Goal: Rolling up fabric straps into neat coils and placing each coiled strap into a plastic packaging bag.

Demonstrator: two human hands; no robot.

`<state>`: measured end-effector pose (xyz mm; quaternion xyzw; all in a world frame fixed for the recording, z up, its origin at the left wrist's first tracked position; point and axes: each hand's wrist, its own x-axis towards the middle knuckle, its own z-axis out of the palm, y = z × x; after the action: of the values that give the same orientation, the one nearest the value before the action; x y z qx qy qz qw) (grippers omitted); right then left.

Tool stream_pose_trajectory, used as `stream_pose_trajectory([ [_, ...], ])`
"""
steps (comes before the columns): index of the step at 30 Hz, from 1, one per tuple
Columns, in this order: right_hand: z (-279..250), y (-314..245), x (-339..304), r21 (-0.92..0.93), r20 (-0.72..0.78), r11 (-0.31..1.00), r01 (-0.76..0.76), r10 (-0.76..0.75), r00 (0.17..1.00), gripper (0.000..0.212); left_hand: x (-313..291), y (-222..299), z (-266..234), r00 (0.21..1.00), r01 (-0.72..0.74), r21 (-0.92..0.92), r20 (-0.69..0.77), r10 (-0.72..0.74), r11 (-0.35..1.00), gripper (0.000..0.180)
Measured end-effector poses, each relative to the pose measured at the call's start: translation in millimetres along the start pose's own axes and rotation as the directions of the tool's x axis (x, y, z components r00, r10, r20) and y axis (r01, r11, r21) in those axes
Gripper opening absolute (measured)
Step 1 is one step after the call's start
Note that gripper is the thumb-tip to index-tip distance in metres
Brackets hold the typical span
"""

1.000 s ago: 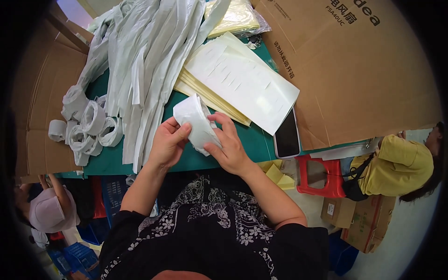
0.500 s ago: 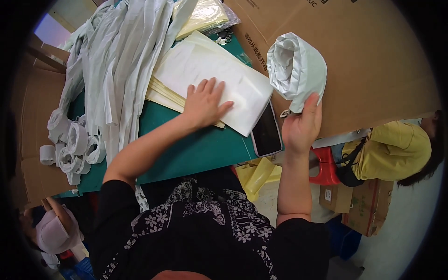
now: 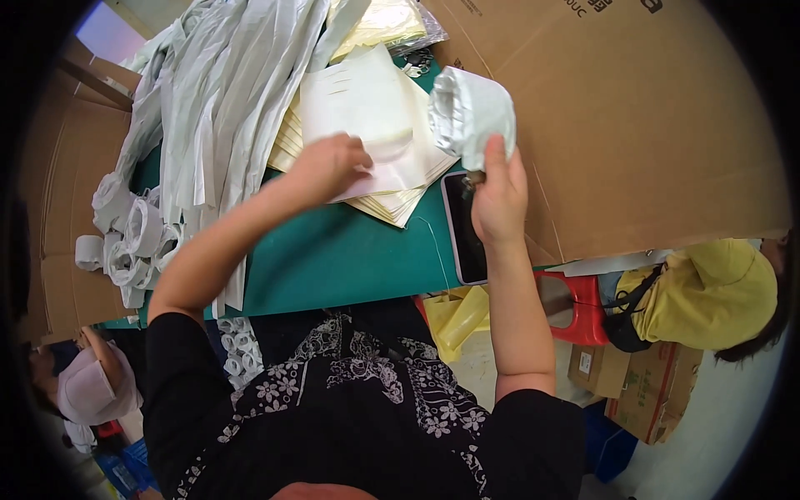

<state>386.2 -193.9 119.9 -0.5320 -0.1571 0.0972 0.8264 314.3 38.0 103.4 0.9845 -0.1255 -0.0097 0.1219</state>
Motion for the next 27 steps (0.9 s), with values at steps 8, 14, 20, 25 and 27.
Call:
stream_pose_trajectory([
  [8, 38, 57, 52, -0.005, 0.229, 0.961, -0.275, 0.269, 0.936, 0.035, -20, 44, 48, 0.965, 0.174, -0.069, -0.188, -0.184, 0.982, 0.018],
  [14, 21, 99, 62, -0.094, 0.255, 0.934, -0.345, 0.358, 0.898, 0.037, -7, 36, 43, 0.953, 0.249, -0.274, -0.102, -0.285, 0.929, 0.014],
  [20, 24, 108, 56, -0.146, 0.304, 0.956, -0.254, 0.288, 0.908, 0.041, -2, 29, 32, 0.943, 0.326, -0.406, 0.074, -0.325, 0.854, 0.024],
  [25, 20, 111, 52, -0.115, 0.310, 0.972, -0.204, 0.231, 0.922, 0.039, 1, 38, 45, 0.917, 0.377, -0.332, 0.001, -0.399, 0.865, 0.028],
  [27, 20, 108, 50, -0.140, 0.304, 0.971, -0.191, 0.226, 0.925, 0.039, 3, 40, 44, 0.918, 0.381, -0.344, 0.031, -0.396, 0.858, 0.027],
])
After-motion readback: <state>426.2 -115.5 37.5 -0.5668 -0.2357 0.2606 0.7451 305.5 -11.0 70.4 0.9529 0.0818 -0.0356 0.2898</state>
